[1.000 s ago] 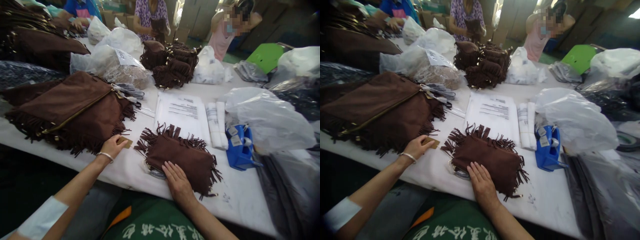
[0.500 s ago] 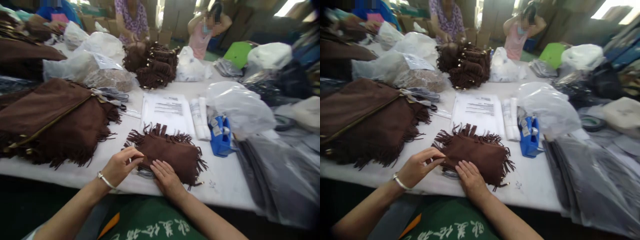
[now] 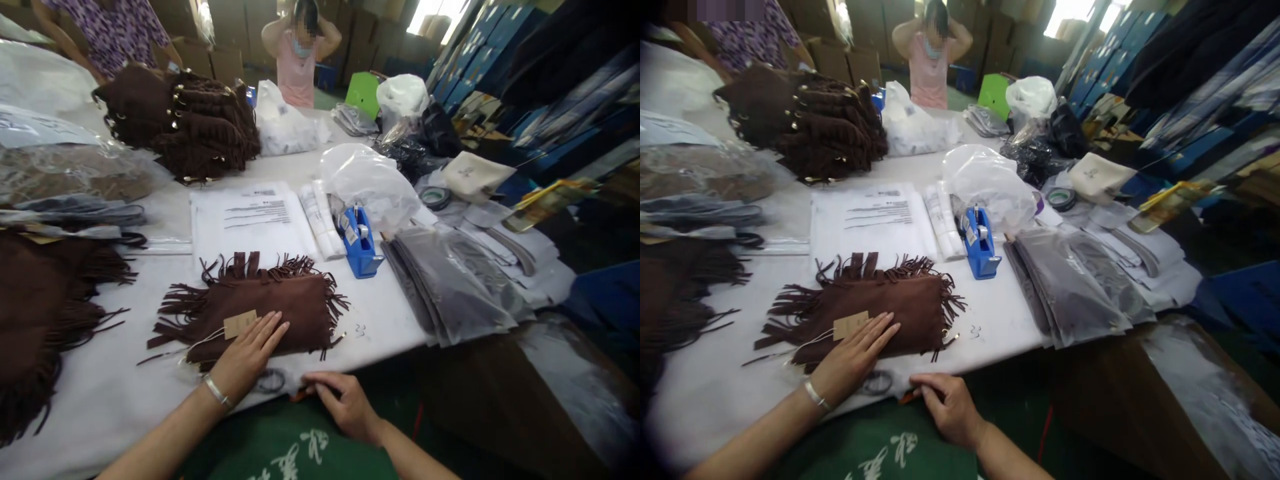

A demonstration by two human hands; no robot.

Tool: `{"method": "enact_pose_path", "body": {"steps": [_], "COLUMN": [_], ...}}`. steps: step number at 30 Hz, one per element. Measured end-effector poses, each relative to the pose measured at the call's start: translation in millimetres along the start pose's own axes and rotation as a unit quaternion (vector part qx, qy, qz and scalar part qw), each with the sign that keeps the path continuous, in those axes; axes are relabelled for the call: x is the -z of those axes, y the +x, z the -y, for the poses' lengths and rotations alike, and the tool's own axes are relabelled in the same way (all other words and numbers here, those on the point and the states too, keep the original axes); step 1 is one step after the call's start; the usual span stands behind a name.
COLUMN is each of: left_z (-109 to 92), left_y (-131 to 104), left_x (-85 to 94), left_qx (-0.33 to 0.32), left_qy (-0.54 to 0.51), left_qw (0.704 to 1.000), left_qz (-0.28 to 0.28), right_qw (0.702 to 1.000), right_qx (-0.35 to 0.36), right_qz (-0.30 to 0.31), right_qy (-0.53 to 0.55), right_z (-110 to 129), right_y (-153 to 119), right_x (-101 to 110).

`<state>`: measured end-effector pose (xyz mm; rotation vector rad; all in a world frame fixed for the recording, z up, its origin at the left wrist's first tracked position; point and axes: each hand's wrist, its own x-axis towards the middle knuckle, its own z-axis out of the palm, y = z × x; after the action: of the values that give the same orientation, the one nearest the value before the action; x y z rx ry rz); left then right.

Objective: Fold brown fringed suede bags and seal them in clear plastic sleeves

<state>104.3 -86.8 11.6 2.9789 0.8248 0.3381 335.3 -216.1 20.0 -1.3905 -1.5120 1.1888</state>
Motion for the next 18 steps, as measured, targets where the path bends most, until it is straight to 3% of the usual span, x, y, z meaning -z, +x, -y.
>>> {"method": "enact_pose_path", "body": {"steps": [3, 7, 9, 13, 18], "left_z": [1.4, 3.9, 2.0, -9.0, -29.5], "left_y": [10.4, 16.3, 17.5, 14.4, 2.7], "left_x": [-10.7, -2.2, 4.1, 8.5, 2.6], "left_qx": [0.014, 0.027, 0.034, 0.064, 0.093], "left_qy": [0.012, 0.021, 0.028, 0.039, 0.051], "left_qw": [1.0, 0.999, 0.997, 0.993, 0.991], "left_qz": [-0.013, -0.039, -0.06, -0.093, -0.082], "right_qw": [0.993, 0.959, 0.951, 0.947, 0.957], "right_qx": [-0.076, -0.109, -0.096, -0.089, -0.038], "right_qz": [0.017, 0.082, 0.041, -0.124, -0.158], "right_qy": [0.09, 0.249, 0.292, 0.285, 0.241], "right_z": [8.6, 12.6, 7.5, -5.5, -10.8], "right_y": [8.4, 24.7, 38.1, 71.9, 101.1], "right_x": [-5.6, -15.6, -21.1, -20.4, 3.1]}}
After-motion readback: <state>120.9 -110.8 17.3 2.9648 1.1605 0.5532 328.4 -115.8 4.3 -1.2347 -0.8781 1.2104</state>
